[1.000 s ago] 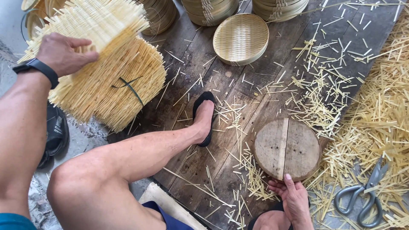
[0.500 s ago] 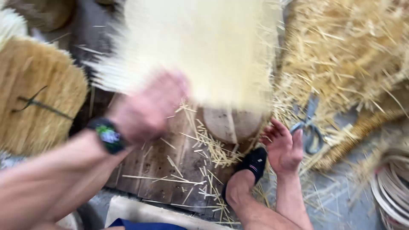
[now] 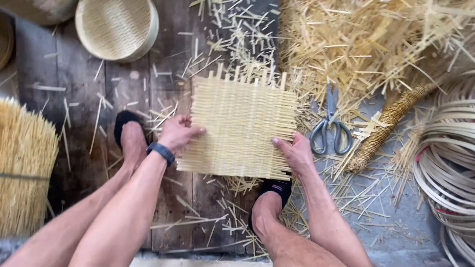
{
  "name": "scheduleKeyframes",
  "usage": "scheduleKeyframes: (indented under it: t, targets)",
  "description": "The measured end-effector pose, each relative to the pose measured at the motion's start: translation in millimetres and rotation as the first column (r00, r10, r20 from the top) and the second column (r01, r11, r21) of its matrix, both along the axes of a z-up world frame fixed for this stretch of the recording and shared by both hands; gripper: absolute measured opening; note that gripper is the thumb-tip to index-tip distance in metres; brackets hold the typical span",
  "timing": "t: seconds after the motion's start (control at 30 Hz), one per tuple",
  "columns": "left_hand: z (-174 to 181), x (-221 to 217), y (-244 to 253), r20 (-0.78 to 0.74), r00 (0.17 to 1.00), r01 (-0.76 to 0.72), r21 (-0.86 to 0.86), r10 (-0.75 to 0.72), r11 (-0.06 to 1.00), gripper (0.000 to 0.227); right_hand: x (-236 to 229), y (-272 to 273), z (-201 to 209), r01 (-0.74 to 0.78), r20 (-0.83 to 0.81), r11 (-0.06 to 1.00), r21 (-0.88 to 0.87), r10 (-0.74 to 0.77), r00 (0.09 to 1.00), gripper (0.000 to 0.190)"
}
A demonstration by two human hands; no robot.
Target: Assembling and trimming bamboo steamer trays from woven mats and circular frames.
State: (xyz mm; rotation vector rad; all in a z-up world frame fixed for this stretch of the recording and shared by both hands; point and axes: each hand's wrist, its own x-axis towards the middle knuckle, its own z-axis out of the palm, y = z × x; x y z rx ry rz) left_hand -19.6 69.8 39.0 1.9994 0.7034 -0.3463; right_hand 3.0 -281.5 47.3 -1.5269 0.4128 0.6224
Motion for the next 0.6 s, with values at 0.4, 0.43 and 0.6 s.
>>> scheduleKeyframes:
  t: [0.4, 0.43, 0.6]
  targets:
    - [-43.0, -15.2, 9.6, -0.177, 0.975, -0.190, -0.335, 0.137, 0.923, 0.069, -29.3, -182.5, -35.2, 0.518, 0.532, 0.722, -0.460, -0.243, 0.811, 0.036]
    - [-43.5, -16.2, 11.5, -0.156, 0.976, -0.197, -0.333, 0.152, 0.922, 0.076, -36.7, -221.3, -33.8, 0.616, 0.579, 0.535, -0.579, -0.262, 0.772, 0.034]
    - [-122.1, -28.7, 72.5, -0.034, 0.985, -0.171, -0.198, 0.168, 0.965, 0.068, -86.4, -361.2, 82.1, 0.795, 0.785, -0.046, -0.605, 0.136, 0.605, 0.062]
